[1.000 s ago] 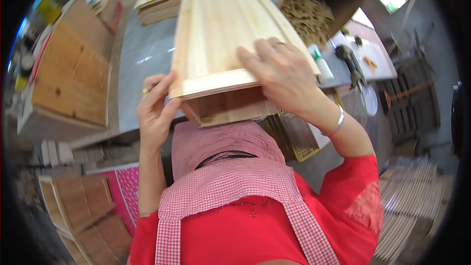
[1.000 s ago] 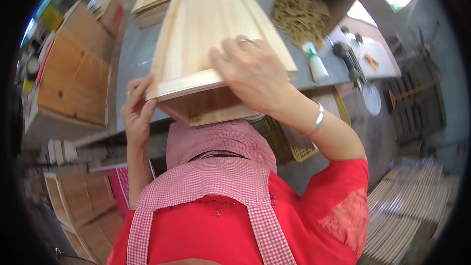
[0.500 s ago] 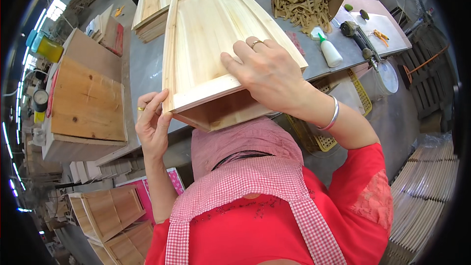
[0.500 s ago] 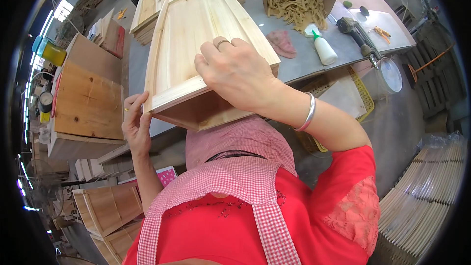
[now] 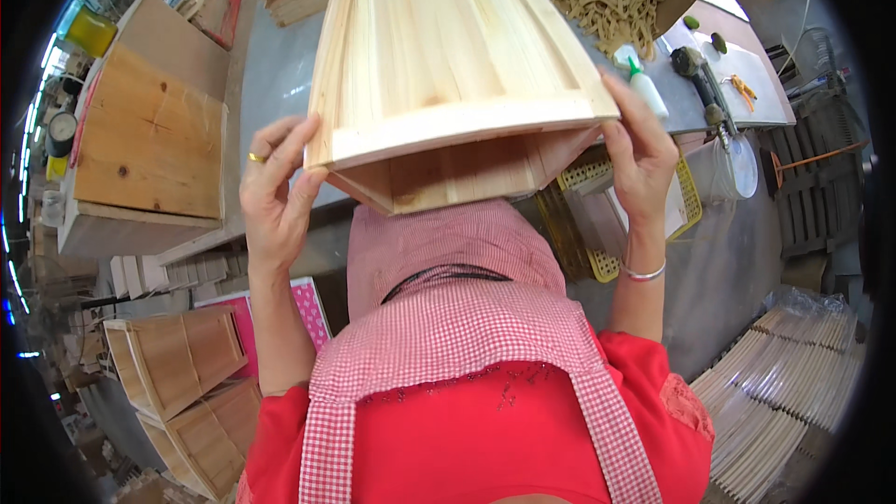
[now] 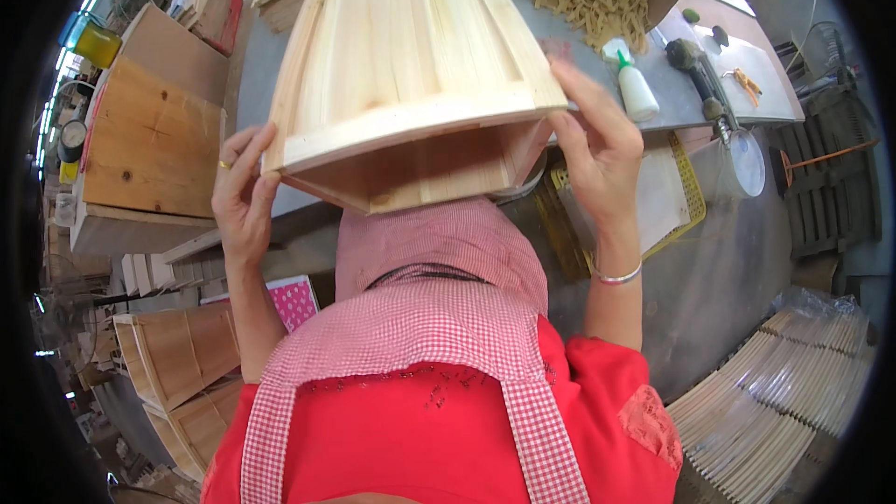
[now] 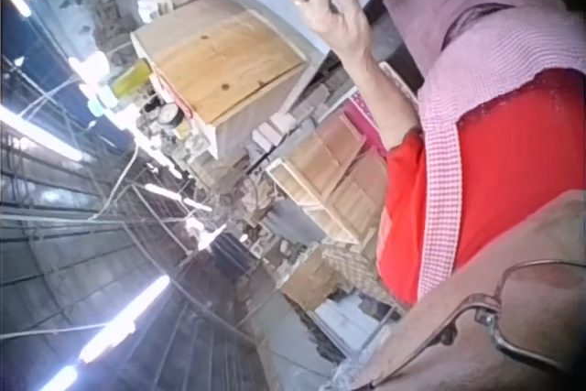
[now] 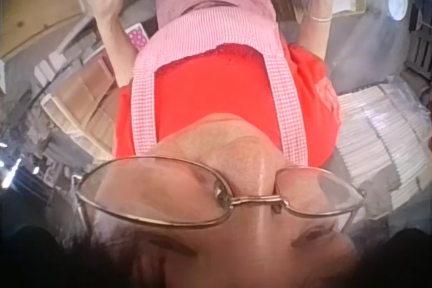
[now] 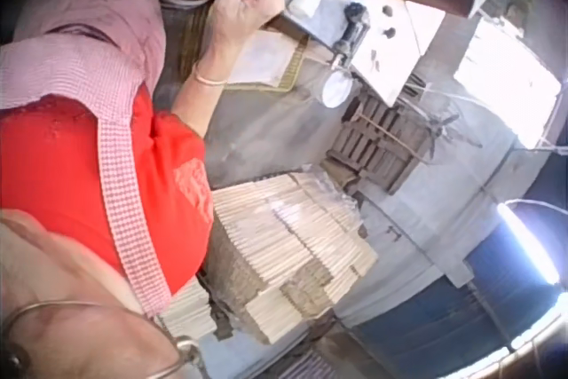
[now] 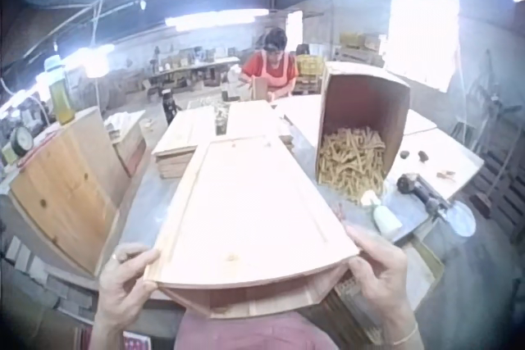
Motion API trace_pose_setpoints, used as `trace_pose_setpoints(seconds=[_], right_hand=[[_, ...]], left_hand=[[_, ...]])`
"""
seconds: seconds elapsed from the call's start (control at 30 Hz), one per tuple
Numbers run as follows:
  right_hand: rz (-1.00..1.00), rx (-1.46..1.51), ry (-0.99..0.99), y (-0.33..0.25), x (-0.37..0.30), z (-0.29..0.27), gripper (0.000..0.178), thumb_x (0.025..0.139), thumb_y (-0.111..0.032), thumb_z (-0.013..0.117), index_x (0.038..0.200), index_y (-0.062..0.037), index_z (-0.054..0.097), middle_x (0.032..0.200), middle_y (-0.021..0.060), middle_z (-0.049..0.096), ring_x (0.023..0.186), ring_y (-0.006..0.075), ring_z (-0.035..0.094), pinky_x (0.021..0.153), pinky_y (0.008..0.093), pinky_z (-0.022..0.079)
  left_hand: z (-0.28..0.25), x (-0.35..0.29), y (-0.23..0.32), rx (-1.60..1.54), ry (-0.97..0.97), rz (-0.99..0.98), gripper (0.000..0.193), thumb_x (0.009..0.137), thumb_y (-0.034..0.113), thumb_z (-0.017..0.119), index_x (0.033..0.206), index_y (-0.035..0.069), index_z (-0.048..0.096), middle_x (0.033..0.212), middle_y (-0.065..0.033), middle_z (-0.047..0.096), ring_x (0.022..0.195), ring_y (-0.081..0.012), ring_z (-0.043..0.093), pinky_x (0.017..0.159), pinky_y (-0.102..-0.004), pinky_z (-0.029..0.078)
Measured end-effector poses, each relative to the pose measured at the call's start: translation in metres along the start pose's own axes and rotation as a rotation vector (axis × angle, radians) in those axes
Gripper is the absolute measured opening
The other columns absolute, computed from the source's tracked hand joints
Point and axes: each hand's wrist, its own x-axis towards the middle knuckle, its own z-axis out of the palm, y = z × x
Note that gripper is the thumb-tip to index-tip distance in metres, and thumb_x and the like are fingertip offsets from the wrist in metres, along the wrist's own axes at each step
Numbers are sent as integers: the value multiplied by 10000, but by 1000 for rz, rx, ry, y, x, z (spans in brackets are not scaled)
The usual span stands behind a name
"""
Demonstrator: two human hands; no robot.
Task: Assemble a wooden box from pre-cut panels using wood glue and rubber bands.
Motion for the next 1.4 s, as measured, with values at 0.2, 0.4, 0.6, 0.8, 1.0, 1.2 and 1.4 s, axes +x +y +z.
trace_pose_setpoints(seconds=[0.2,0.4,0.6,0.8,1.0,1.2,1.4], right_hand=[[-156,67,-79,8,13,-8,327,900,9,661,1227,23,660,1298,169,632,1212,231,587,1008,302,460],[-133,-6,-61,14,6,-9,412,914,-109,694,1299,9,611,1287,167,638,1230,233,580,1072,346,429],[80,-244,-376,73,-49,-1,628,723,-191,862,1250,5,582,1235,157,634,1138,271,612,961,379,485],[160,-189,-472,113,-91,18,363,784,-81,775,1110,-17,628,1021,169,674,907,342,659,798,380,529],[155,-148,-425,65,-40,-14,363,803,-108,750,1121,18,628,1047,163,668,960,280,645,832,355,512],[-248,-77,-145,18,19,-19,566,816,-291,787,1251,34,624,1278,203,621,1093,311,620,940,364,487],[-180,101,-128,20,31,-8,546,768,-286,817,1181,38,667,1258,217,638,1068,311,629,915,363,492]], left_hand=[[-1,4,-6,-82,13,36,404,905,110,691,1295,22,630,1411,-161,543,1277,-218,522,970,-295,480],[-2,5,-13,-8,1,131,363,914,142,692,1258,33,654,1385,-146,569,1251,-210,541,1045,-316,423],[-1,3,-12,-26,-11,95,352,929,151,674,1261,35,652,1374,-141,581,1249,-204,543,1037,-318,424],[-1,6,-6,-42,-27,30,349,939,99,647,1277,16,633,1413,-164,536,1273,-231,521,960,-296,481],[-3,1,-1,-74,-31,-16,388,944,116,635,1313,0,596,1455,-208,475,1329,-276,475,999,-339,472],[0,-3,1,-116,-63,-95,461,949,181,647,1336,-52,553,1469,-242,449,1353,-304,456,1076,-386,403],[-4,-3,4,-163,-30,-101,465,935,172,664,1338,-36,562,1473,-252,440,1353,-312,459,1076,-395,410]])
